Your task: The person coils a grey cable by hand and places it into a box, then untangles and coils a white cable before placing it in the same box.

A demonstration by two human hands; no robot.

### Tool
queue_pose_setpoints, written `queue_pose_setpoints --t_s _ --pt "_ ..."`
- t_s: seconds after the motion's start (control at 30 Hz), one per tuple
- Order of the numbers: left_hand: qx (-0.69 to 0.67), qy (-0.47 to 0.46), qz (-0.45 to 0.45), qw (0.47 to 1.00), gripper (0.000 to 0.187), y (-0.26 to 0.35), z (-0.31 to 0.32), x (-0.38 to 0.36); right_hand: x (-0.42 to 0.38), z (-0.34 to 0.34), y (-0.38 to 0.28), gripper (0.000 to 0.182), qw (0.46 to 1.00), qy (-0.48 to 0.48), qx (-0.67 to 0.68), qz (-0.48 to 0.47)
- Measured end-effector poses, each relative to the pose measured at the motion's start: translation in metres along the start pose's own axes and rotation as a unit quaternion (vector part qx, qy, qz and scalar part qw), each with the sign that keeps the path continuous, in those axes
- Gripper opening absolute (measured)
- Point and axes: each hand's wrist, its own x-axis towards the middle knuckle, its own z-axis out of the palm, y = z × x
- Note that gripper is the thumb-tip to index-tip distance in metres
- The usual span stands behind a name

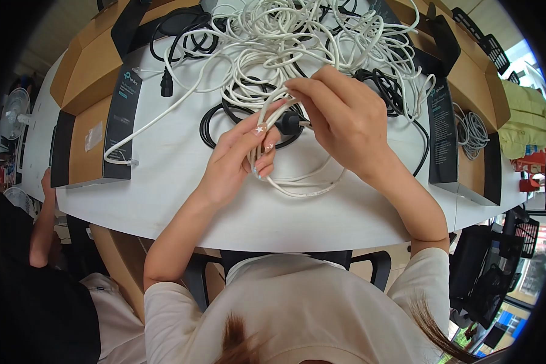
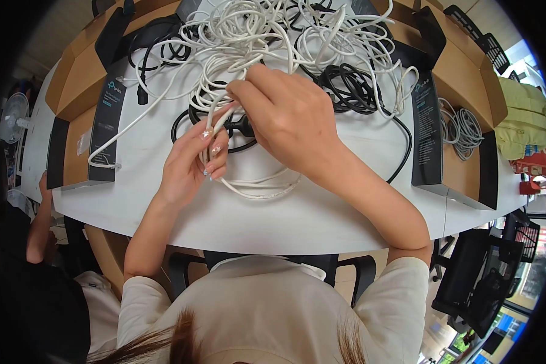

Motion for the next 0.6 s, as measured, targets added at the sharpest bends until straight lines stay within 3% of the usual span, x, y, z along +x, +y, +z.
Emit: queue_pose_setpoints --t_s 0.13,0.2,0.3,0.43,0.6 --pt "0.045 0.006 -0.023 0.999 0.047 -0.010 0.006 -0.001 0.006 -0.008 0.015 0.012 0.996 0.062 -0.049 0.042" --pt "0.060 0.002 -0.034 0.998 0.047 -0.013 0.007 -0.001 0.019 -0.026 0.027 0.008 0.986 0.079 0.024 0.148" --pt "0.040 -0.013 -0.017 0.999 0.049 -0.009 0.006 0.001 0.025 -0.039 0.039 0.010 0.977 0.066 0.081 0.188" --pt "0.018 -0.010 0.004 1.000 0.052 0.001 0.005 0.000 0.023 -0.045 0.062 0.009 0.973 0.104 0.063 0.194" --pt "-0.036 -0.085 0.085 0.992 0.053 0.014 -0.005 -0.001 0.029 -0.062 0.064 0.010 0.981 0.048 -0.051 0.182"
